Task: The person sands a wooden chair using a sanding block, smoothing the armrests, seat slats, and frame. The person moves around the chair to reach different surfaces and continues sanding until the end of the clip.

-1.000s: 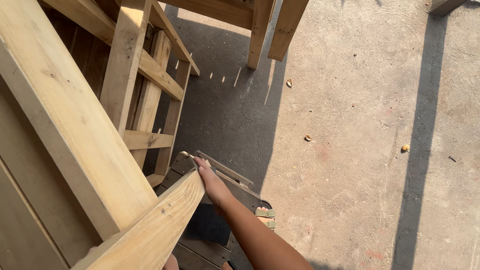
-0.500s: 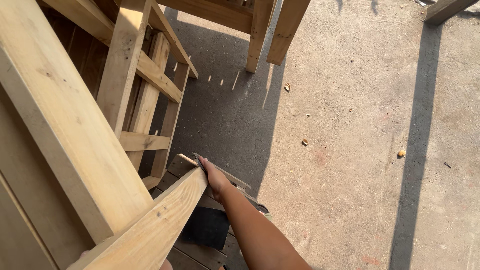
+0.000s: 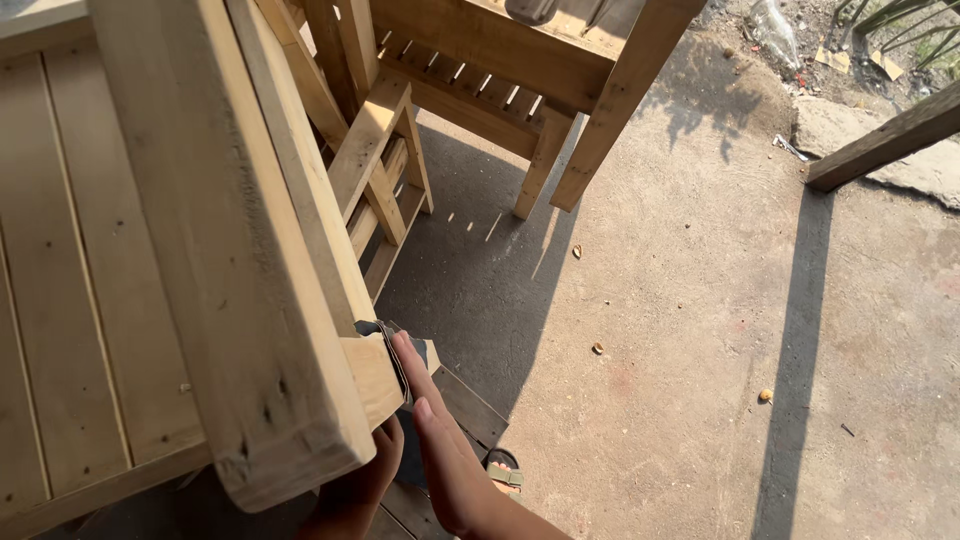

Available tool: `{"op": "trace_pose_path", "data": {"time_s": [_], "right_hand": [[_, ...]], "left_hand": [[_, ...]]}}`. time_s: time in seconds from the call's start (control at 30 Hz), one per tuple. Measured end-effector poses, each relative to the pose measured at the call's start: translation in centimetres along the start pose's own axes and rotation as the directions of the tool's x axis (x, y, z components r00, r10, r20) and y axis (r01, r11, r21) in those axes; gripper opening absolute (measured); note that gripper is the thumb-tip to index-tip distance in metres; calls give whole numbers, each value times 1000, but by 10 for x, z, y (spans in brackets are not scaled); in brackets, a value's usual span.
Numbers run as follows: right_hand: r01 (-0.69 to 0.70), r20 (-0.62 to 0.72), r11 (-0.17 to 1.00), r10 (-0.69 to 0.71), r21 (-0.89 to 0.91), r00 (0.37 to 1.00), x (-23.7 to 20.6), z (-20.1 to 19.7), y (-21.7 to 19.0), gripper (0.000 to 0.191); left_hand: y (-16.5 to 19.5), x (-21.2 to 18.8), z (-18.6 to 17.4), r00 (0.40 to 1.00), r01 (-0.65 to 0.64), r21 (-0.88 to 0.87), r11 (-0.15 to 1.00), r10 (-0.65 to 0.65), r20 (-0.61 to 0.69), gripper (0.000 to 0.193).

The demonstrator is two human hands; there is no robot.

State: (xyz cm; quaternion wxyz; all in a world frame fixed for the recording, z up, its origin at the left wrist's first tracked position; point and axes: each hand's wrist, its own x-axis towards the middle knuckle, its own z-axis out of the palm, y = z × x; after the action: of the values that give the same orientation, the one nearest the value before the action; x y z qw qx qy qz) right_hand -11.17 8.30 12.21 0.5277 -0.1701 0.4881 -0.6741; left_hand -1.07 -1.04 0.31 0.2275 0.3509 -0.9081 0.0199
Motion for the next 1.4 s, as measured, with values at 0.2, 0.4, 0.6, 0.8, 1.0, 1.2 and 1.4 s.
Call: {"op": "trace_pose_path", "data": {"time_s": [0.2, 0.4, 0.6, 0.8, 1.0, 1.2, 1.4], "right_hand": [[273, 149, 959, -260, -74, 954, -7, 14, -32, 80], [-39, -37, 996, 36, -82, 999, 13, 16, -30, 84], [490, 198, 849, -455, -199, 868, -4, 24, -47, 85], [440, 119, 893, -429, -94, 895, -2, 45, -67, 79], [590, 281, 261, -689, -764, 668, -18, 64, -95, 62], [206, 367, -307, -702, -929, 610, -13, 106, -126, 76], [35, 236, -292, -689, -956, 685, -13, 128, -136, 71]], "left_hand": [[4, 18, -29, 999, 11, 54, 998, -13, 33, 37], [6, 22, -55, 996, -23, -19, 1000, 24, 86, 65], [5, 35, -84, 978, -36, -59, 998, 47, 201, 81], [0, 41, -107, 961, -62, -108, 992, 89, 262, 97], [-27, 56, -107, 950, 162, -488, 858, -2, 312, 55], [-55, 125, -112, 872, 490, -864, 118, -53, 487, 50], [-57, 153, -110, 812, 574, -817, -45, 156, 562, 57]]}}
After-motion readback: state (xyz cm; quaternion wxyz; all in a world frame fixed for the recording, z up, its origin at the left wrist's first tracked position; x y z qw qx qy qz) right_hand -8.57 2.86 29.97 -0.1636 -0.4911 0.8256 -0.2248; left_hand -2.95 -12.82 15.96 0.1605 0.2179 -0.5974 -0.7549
